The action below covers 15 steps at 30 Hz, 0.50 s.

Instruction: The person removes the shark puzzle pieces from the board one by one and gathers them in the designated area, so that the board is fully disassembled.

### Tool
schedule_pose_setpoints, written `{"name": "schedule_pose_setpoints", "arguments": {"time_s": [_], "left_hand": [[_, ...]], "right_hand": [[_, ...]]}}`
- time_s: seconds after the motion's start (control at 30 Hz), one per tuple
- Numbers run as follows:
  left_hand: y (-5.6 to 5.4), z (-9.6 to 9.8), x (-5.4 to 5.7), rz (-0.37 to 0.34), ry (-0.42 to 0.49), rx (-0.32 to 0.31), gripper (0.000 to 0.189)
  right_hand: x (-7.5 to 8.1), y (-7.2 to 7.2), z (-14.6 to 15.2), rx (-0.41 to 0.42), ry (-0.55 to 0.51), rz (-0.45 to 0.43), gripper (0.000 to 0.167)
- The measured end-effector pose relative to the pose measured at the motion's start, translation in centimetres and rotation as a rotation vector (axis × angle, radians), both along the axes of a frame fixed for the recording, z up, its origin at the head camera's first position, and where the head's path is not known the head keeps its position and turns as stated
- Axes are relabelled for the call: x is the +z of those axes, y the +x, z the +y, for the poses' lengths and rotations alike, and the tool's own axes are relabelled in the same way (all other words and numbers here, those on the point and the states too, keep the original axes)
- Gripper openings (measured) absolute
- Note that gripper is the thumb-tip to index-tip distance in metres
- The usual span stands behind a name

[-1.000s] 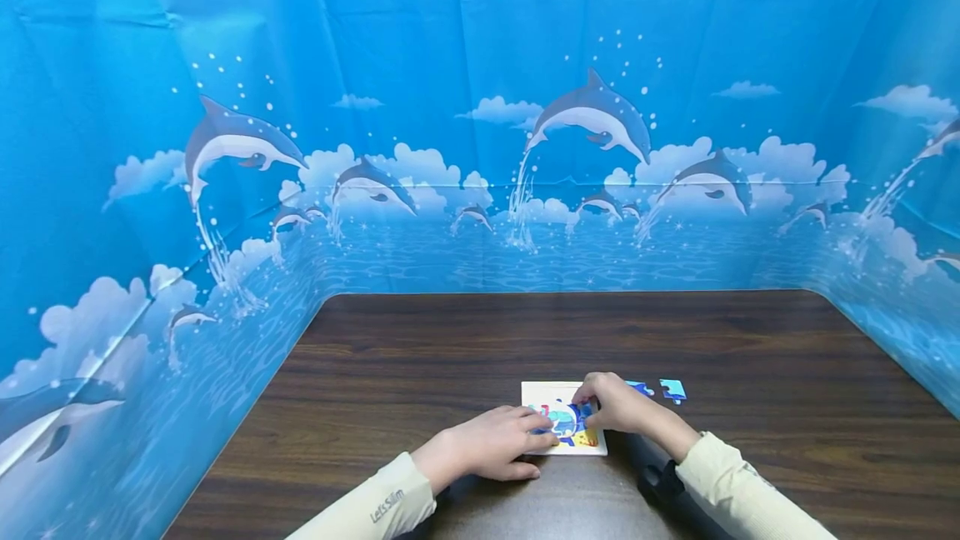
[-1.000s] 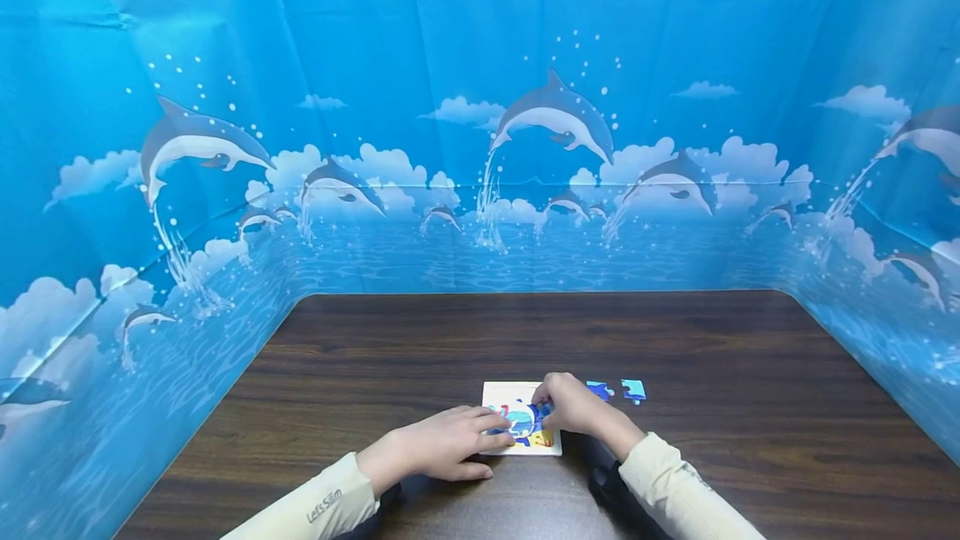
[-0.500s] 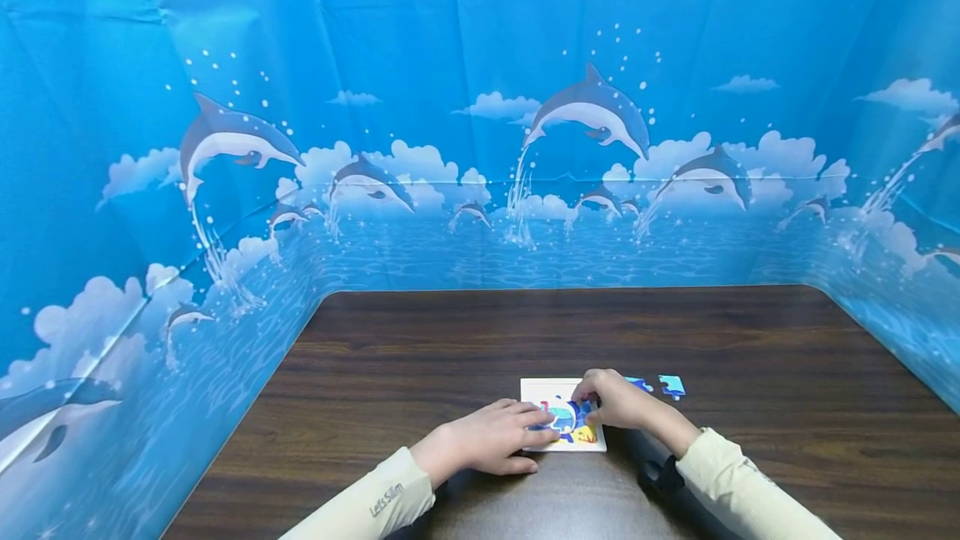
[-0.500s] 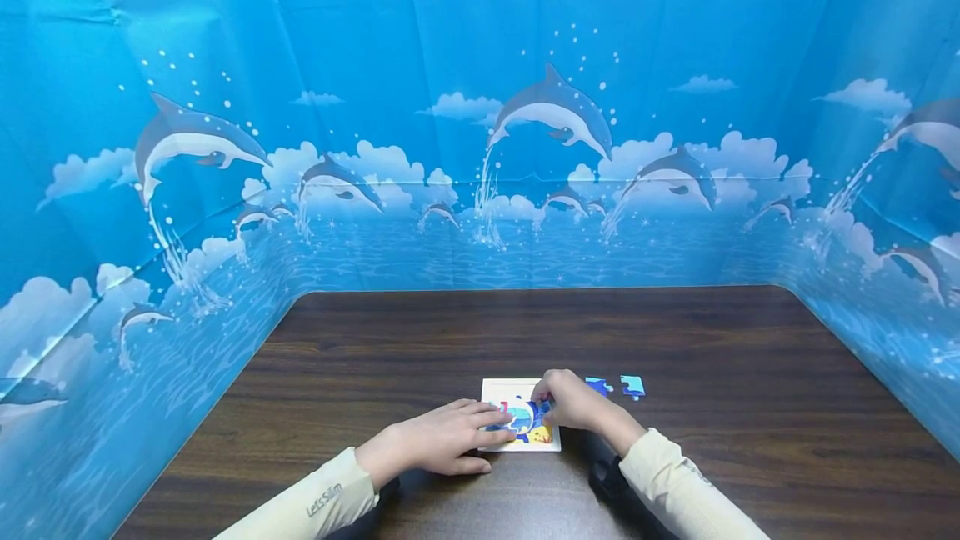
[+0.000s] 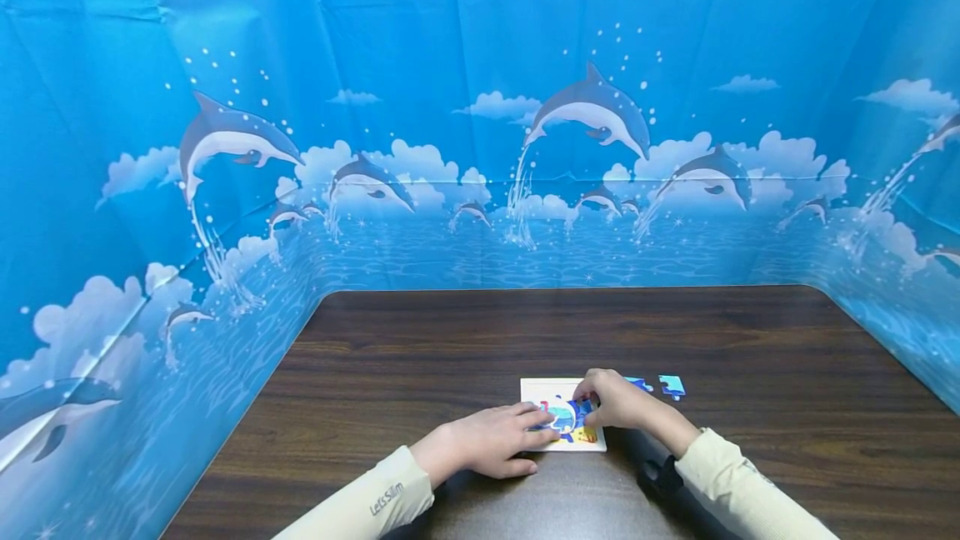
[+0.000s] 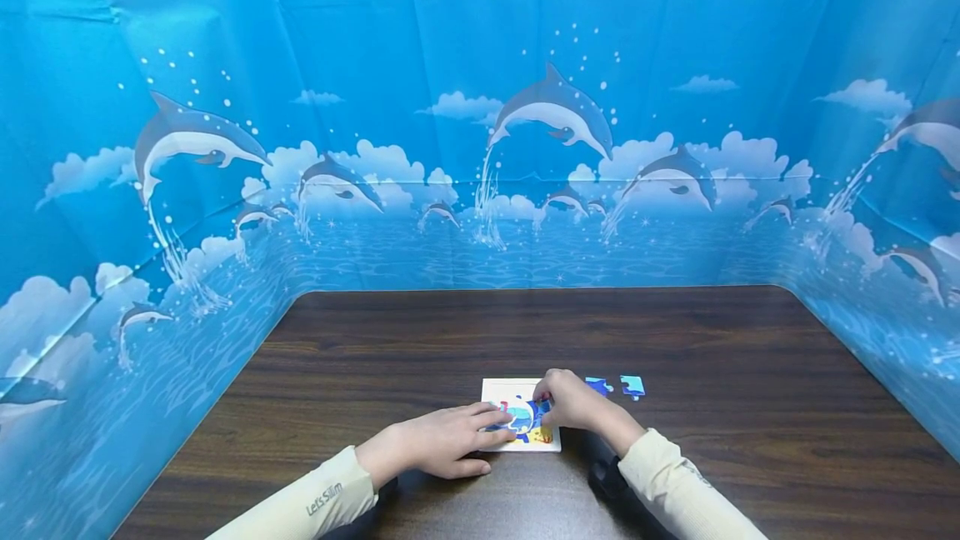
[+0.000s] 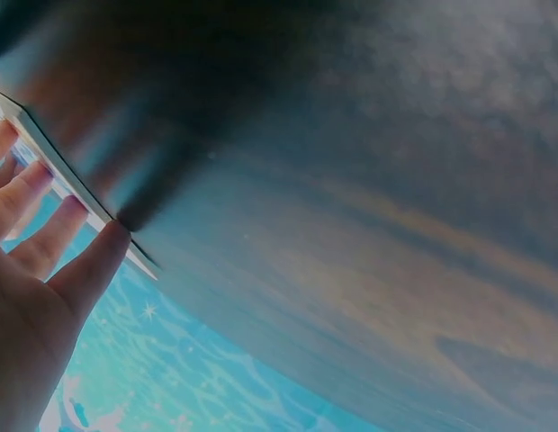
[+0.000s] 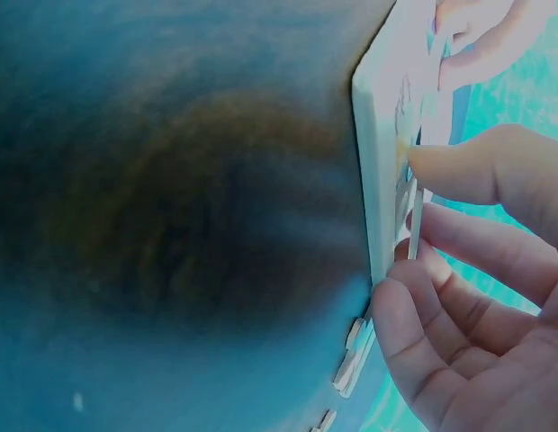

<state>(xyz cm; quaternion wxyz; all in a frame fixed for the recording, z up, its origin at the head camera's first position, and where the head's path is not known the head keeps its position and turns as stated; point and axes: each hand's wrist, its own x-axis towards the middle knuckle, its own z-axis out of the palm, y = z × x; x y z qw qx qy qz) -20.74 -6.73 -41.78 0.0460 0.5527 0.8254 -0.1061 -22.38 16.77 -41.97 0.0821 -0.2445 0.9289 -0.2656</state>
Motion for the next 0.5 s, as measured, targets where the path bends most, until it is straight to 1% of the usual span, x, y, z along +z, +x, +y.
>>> {"name": "schedule_pose_setpoints", "arguments": {"time_s": [0.23, 0.5], "left_hand": [[-0.05, 0.00, 0.08, -0.015, -0.010, 0.004, 0.051], [-0.16, -0.02, -0.15, -0.013, -0.006, 0.004, 0.051]], "right_hand": [[0.21, 0.27, -0.24, -0.002, 0.026, 0.017, 0.022], [0.23, 0.48, -0.47, -0.037, 0.047, 0.009, 0.025]]}}
